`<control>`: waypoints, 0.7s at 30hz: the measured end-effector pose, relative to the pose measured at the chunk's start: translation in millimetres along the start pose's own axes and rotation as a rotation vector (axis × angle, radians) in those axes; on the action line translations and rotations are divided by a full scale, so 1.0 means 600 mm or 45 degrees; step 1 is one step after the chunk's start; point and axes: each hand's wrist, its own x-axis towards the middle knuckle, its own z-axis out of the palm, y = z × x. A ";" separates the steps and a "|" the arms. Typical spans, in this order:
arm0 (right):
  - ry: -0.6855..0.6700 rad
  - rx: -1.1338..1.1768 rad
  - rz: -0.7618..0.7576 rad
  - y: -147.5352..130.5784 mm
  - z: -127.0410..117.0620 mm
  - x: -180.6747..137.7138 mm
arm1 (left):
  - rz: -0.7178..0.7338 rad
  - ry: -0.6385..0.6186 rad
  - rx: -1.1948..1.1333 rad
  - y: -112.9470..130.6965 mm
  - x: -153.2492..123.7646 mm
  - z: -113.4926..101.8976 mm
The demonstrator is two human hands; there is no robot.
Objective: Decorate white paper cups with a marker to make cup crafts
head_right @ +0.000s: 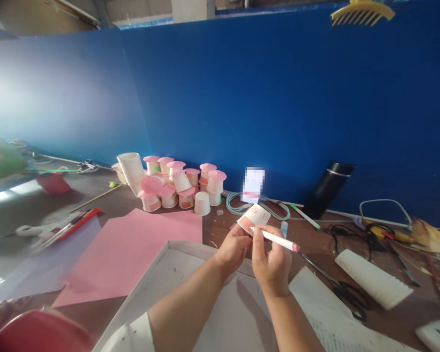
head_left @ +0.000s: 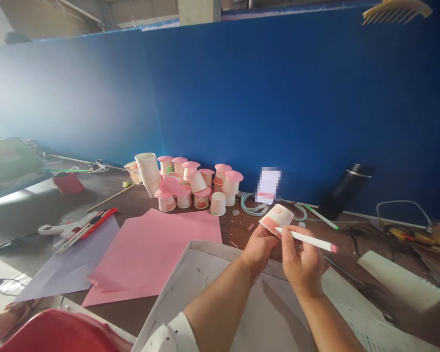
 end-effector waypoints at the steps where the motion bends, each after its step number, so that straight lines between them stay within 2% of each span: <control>1: 0.005 -0.006 0.000 -0.001 0.000 0.000 | -0.002 -0.005 0.012 -0.001 0.000 0.000; 7: 0.056 -0.051 -0.014 0.002 0.002 -0.001 | -0.061 0.011 0.046 -0.001 -0.004 -0.002; 16: 0.003 0.071 -0.008 0.006 0.003 -0.002 | -0.125 0.032 0.085 0.000 -0.006 0.001; 21: 0.058 -0.002 0.004 0.005 0.003 -0.002 | -0.133 0.049 0.129 0.003 -0.008 0.005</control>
